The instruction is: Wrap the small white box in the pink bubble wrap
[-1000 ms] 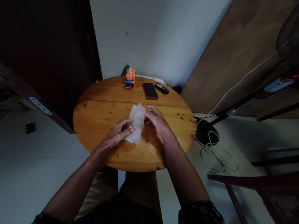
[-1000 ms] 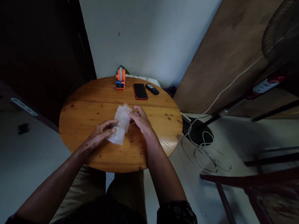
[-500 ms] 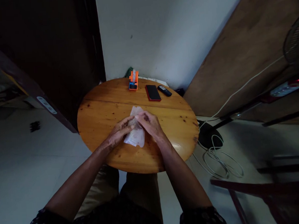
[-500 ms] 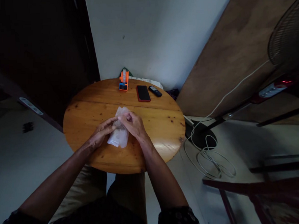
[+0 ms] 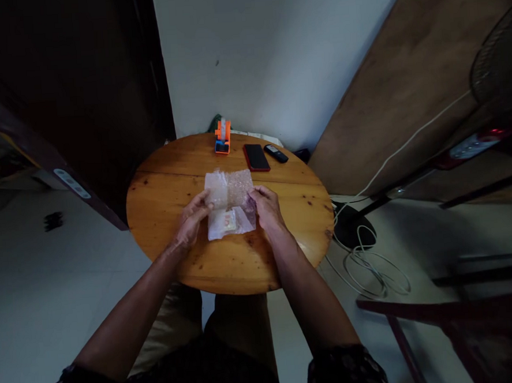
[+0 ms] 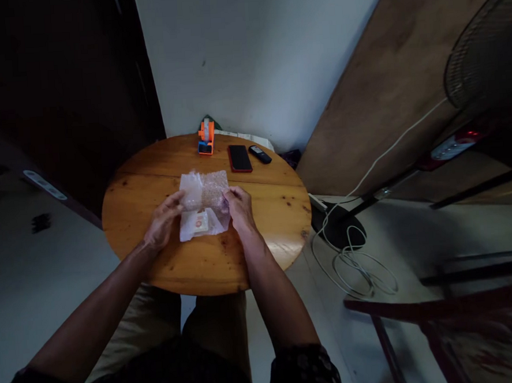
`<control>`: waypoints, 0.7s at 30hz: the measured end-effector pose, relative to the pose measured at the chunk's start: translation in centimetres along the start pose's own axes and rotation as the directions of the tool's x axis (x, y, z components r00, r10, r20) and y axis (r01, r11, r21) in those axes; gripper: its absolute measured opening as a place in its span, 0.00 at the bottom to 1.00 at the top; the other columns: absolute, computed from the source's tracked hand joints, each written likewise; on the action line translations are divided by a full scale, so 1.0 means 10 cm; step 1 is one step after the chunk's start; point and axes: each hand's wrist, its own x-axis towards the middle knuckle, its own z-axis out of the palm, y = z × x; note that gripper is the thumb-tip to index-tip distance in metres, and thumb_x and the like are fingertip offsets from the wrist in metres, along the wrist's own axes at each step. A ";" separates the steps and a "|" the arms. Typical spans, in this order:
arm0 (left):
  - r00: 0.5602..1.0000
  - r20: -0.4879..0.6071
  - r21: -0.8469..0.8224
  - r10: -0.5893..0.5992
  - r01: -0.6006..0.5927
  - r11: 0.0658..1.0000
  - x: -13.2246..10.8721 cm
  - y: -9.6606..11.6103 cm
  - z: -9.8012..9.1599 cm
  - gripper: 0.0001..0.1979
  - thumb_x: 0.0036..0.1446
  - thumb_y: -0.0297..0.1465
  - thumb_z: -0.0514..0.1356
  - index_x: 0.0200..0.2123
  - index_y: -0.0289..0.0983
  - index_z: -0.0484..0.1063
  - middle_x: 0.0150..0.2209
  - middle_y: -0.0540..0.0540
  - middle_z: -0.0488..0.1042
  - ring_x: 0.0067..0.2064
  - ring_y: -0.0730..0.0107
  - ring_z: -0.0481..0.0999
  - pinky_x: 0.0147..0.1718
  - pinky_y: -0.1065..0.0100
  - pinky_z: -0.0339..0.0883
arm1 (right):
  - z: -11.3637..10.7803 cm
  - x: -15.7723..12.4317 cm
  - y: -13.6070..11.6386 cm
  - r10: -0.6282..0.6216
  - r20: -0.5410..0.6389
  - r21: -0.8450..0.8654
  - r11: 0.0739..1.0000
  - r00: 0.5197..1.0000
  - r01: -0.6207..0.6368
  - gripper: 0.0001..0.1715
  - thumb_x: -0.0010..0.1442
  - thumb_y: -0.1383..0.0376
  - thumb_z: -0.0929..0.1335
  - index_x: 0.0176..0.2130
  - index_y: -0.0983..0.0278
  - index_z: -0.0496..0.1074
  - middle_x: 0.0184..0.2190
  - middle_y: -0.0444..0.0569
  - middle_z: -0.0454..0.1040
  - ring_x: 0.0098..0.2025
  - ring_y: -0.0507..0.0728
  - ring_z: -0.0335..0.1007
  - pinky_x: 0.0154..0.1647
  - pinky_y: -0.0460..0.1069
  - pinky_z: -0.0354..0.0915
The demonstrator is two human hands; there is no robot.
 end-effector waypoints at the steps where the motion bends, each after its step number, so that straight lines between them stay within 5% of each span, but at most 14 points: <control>1: 0.999 -0.028 0.050 0.016 -0.014 0.999 0.00 -0.01 0.00 0.33 0.48 0.48 0.65 0.55 0.38 0.72 0.52 0.41 0.76 0.54 0.54 0.74 0.51 0.57 0.69 | 0.00 0.00 0.02 -0.004 -0.004 -0.006 1.000 1.000 0.004 0.13 0.49 0.55 0.70 0.25 0.60 0.67 0.20 0.39 0.64 0.22 0.50 0.59 0.24 0.46 0.56; 7: 0.957 -0.111 0.473 0.268 -0.186 0.861 -0.06 0.01 0.00 0.28 0.47 0.43 0.67 0.50 0.37 0.75 0.44 0.43 0.74 0.45 0.61 0.73 0.47 0.62 0.69 | 0.02 0.02 0.08 -0.105 -0.044 -0.146 0.984 0.994 0.098 0.12 0.51 0.55 0.68 0.26 0.61 0.68 0.22 0.39 0.66 0.25 0.51 0.62 0.28 0.47 0.60; 11: 0.983 -0.142 0.463 0.113 -0.035 0.886 -0.02 0.00 0.00 0.21 0.46 0.37 0.64 0.45 0.36 0.76 0.34 0.49 0.75 0.34 0.68 0.73 0.36 0.68 0.67 | -0.01 0.06 0.10 -0.102 -0.068 -0.190 0.978 0.993 0.087 0.11 0.50 0.55 0.67 0.29 0.61 0.70 0.22 0.40 0.69 0.26 0.53 0.65 0.28 0.48 0.62; 15: 0.959 -0.279 0.365 0.042 0.066 0.929 0.06 0.00 -0.08 0.10 0.47 0.34 0.58 0.31 0.37 0.75 0.24 0.53 0.71 0.27 0.72 0.68 0.27 0.72 0.61 | -0.08 0.12 0.14 -0.131 -0.102 -0.252 0.962 0.986 0.102 0.11 0.47 0.57 0.66 0.30 0.60 0.70 0.22 0.41 0.70 0.25 0.54 0.66 0.28 0.48 0.62; 21: 0.919 -0.388 0.302 -0.072 0.201 0.932 0.19 0.07 -0.21 0.07 0.45 0.30 0.57 0.30 0.37 0.72 0.25 0.52 0.72 0.26 0.72 0.69 0.26 0.72 0.60 | -0.20 0.23 0.21 -0.175 -0.146 -0.377 0.920 0.974 0.109 0.11 0.47 0.59 0.65 0.32 0.60 0.72 0.26 0.45 0.74 0.29 0.57 0.70 0.33 0.51 0.66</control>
